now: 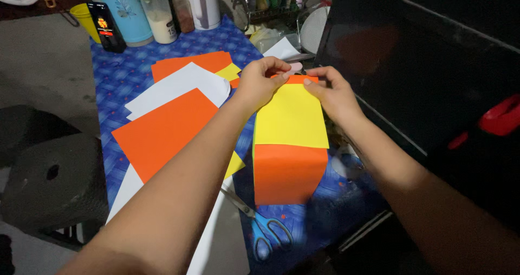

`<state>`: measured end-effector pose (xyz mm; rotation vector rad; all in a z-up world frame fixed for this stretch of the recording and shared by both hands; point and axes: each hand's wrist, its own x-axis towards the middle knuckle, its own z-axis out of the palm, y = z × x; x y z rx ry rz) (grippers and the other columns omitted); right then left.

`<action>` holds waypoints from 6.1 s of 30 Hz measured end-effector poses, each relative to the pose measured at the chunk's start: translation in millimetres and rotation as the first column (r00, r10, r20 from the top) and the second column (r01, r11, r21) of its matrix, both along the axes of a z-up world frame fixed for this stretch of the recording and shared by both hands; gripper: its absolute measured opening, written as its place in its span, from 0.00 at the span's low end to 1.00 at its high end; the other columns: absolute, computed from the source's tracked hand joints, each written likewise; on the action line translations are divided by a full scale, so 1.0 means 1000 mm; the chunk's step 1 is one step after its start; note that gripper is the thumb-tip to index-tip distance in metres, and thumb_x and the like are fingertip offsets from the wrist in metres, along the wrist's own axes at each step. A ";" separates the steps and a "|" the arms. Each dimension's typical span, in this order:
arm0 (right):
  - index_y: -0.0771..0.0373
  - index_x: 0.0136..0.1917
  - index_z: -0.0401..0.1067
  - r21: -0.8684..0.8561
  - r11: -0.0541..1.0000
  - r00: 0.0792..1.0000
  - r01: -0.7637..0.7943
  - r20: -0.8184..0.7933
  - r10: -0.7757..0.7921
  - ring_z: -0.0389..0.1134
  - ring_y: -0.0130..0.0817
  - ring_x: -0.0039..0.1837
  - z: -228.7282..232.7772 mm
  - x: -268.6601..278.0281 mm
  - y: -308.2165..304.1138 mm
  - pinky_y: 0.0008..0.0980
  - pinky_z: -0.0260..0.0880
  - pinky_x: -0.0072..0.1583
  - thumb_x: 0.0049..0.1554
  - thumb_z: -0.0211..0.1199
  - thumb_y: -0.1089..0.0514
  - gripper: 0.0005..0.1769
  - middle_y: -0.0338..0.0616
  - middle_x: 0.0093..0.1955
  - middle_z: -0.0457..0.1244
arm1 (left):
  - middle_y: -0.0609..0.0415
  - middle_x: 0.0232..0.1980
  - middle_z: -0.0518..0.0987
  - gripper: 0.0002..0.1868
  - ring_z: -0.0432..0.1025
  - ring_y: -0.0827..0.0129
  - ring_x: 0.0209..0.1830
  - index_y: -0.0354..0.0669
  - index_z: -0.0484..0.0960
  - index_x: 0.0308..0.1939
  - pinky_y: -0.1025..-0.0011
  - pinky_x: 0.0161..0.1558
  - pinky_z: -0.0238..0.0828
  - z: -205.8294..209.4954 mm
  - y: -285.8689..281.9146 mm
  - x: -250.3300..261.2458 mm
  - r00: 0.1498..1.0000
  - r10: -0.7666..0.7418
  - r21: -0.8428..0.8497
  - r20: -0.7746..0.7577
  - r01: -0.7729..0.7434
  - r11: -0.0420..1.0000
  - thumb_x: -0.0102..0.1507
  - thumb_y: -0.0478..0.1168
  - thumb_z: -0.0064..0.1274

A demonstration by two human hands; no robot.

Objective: The person assembles a multi-colored paper box by folding and taping yellow, orange, and green paper sheets. They use scissors to trim excess paper and apply tape to secure the edges, forming a rectangular box structure.

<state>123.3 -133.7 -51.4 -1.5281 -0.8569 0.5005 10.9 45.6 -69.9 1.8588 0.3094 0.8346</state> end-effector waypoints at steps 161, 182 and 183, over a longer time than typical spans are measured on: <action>0.68 0.60 0.72 0.236 0.972 0.996 0.007 -0.083 0.013 0.73 0.29 0.45 0.042 -0.256 -0.054 0.26 0.75 0.51 0.58 0.66 0.63 0.17 0.46 0.47 0.71 | 0.53 0.27 0.80 0.20 0.74 0.72 0.23 0.35 0.85 0.36 0.74 0.30 0.77 0.053 -0.098 -0.258 0.993 0.012 -0.645 -0.114 -0.084 0.760 0.64 0.51 0.56; 0.68 0.59 0.78 0.348 0.932 0.961 -0.104 0.278 0.003 0.73 0.34 0.58 0.075 -0.214 -0.062 0.30 0.73 0.61 0.60 0.59 0.66 0.15 0.49 0.58 0.71 | 0.50 0.31 0.83 0.09 0.76 0.72 0.23 0.31 0.83 0.36 0.75 0.29 0.79 0.088 -0.106 -0.189 0.985 0.101 -0.803 0.143 0.056 0.593 0.60 0.37 0.63; 0.68 0.59 0.78 0.395 0.914 0.996 -0.087 0.029 0.082 0.73 0.31 0.57 0.078 -0.211 -0.060 0.29 0.74 0.61 0.61 0.59 0.64 0.14 0.47 0.58 0.71 | 0.50 0.30 0.83 0.10 0.76 0.72 0.23 0.30 0.84 0.36 0.76 0.28 0.78 0.089 -0.107 -0.187 0.978 0.121 -0.782 0.169 0.059 0.620 0.61 0.37 0.62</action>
